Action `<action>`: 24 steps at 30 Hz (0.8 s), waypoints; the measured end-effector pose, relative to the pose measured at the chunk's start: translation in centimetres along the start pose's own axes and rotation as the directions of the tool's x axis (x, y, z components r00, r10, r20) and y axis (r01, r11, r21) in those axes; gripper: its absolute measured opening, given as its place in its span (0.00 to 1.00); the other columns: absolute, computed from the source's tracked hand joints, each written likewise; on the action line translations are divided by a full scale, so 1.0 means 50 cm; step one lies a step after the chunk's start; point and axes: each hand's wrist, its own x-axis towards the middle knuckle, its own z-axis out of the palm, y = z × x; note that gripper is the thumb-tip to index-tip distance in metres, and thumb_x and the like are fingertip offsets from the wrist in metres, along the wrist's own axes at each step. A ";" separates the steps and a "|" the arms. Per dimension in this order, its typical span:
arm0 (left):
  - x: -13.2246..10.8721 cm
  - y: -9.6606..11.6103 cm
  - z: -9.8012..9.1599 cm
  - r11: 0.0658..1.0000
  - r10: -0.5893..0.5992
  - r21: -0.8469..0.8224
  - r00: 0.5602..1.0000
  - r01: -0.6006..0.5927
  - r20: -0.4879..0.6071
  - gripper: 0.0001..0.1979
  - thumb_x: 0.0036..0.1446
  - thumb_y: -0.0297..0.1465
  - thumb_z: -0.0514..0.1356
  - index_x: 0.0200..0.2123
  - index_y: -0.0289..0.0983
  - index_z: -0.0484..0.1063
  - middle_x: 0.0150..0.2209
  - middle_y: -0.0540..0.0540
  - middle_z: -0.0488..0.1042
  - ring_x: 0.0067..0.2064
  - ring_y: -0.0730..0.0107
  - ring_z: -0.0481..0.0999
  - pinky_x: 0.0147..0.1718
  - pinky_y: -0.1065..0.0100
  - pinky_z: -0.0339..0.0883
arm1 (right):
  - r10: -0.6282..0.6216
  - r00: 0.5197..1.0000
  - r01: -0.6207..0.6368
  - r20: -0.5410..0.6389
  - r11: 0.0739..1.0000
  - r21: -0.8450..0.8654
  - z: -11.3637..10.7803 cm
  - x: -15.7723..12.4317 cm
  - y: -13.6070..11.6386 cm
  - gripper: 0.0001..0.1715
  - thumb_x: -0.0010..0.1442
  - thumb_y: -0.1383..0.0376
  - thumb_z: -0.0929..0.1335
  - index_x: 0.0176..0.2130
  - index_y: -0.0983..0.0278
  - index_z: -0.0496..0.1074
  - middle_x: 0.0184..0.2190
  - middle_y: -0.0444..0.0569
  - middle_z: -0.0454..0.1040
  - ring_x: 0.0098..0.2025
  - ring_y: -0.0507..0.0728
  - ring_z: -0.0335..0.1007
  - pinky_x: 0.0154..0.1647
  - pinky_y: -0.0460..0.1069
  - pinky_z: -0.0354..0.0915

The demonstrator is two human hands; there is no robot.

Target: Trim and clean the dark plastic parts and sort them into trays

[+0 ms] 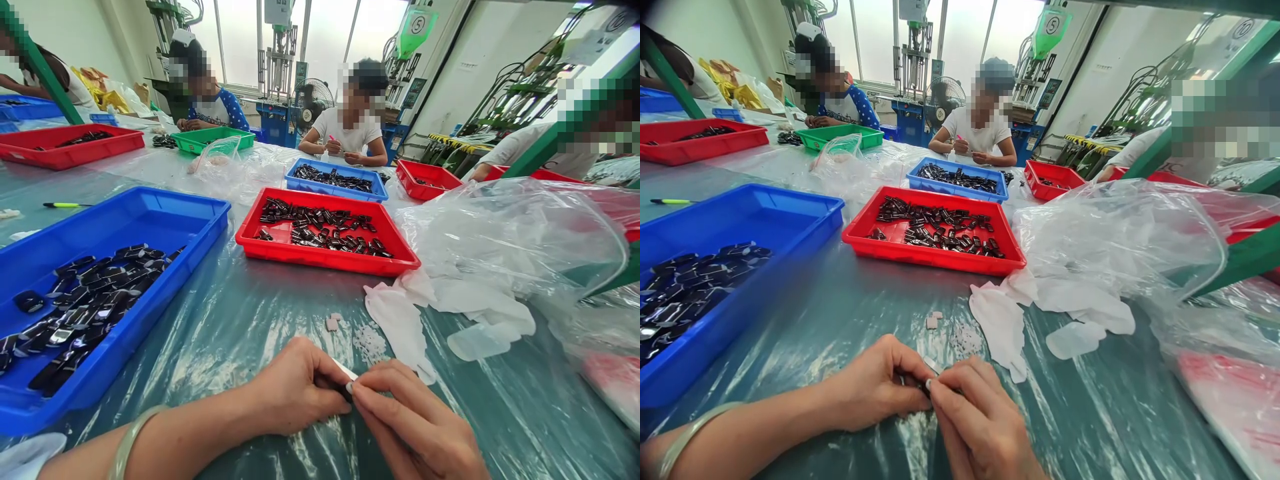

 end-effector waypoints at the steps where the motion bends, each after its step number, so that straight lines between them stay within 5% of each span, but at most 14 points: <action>1: 0.000 -0.001 0.000 1.000 -0.001 0.003 1.000 0.001 -0.001 0.11 0.43 0.23 0.57 0.31 0.30 0.78 0.16 0.56 0.55 0.21 0.82 0.50 0.18 0.77 0.46 | -0.005 1.000 0.005 0.004 1.000 -0.011 0.000 0.000 0.001 0.13 0.53 0.79 0.64 0.37 0.67 0.70 0.28 0.52 0.69 0.31 0.53 0.65 0.28 0.48 0.67; 24: -0.002 -0.006 0.005 0.997 0.026 0.068 0.999 -0.024 -0.030 0.10 0.45 0.28 0.59 0.29 0.30 0.78 0.17 0.55 0.53 0.21 0.81 0.50 0.18 0.77 0.46 | 0.038 0.998 -0.035 0.055 0.998 -0.046 0.007 -0.023 0.005 0.10 0.56 0.76 0.63 0.35 0.64 0.69 0.30 0.51 0.69 0.33 0.53 0.67 0.31 0.47 0.69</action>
